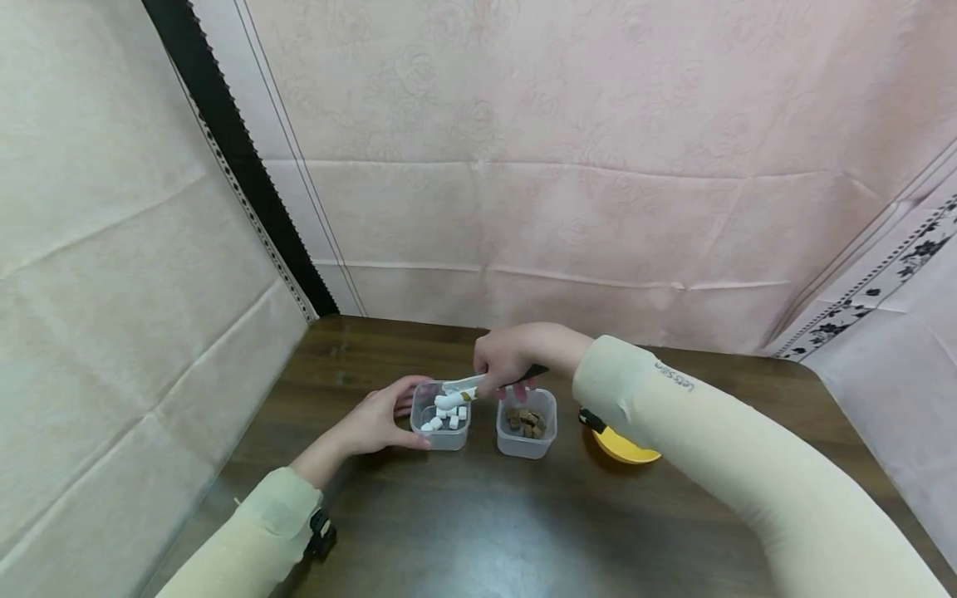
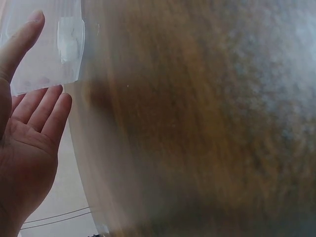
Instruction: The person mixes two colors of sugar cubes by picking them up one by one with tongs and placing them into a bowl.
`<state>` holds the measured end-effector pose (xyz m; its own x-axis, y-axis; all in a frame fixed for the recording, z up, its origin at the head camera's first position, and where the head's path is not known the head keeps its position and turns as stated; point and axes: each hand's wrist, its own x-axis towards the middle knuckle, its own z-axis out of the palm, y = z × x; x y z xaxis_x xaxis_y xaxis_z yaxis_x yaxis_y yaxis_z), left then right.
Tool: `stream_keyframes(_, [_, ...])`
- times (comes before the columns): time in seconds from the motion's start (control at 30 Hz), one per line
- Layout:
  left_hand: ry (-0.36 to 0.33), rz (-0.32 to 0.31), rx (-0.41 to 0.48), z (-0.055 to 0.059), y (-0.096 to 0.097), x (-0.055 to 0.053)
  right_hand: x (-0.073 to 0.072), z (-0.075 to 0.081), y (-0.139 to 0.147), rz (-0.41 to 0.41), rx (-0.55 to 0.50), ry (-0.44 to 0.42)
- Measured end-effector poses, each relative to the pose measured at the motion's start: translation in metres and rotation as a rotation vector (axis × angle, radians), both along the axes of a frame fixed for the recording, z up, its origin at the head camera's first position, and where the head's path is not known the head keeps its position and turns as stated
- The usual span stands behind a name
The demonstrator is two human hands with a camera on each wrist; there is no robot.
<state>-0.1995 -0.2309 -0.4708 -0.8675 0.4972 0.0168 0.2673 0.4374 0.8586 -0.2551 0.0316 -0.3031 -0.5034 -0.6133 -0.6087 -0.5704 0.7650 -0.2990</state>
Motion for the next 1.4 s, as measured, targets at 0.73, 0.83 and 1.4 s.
stream_keyframes(0.73, [0.007, 0.009, -0.011, 0.0, 0.002, -0.001, -0.006, -0.01, -0.014, -0.099, 0.049, -0.087])
stream_keyframes(0.83, [0.003, 0.018, -0.026, 0.001, 0.003, -0.001, -0.005, -0.012, -0.016, -0.096, 0.075, -0.072])
stream_keyframes(1.4, [0.017, 0.006, -0.016, 0.001, 0.004, -0.002, -0.005, -0.018, -0.032, -0.057, 0.226, 0.062])
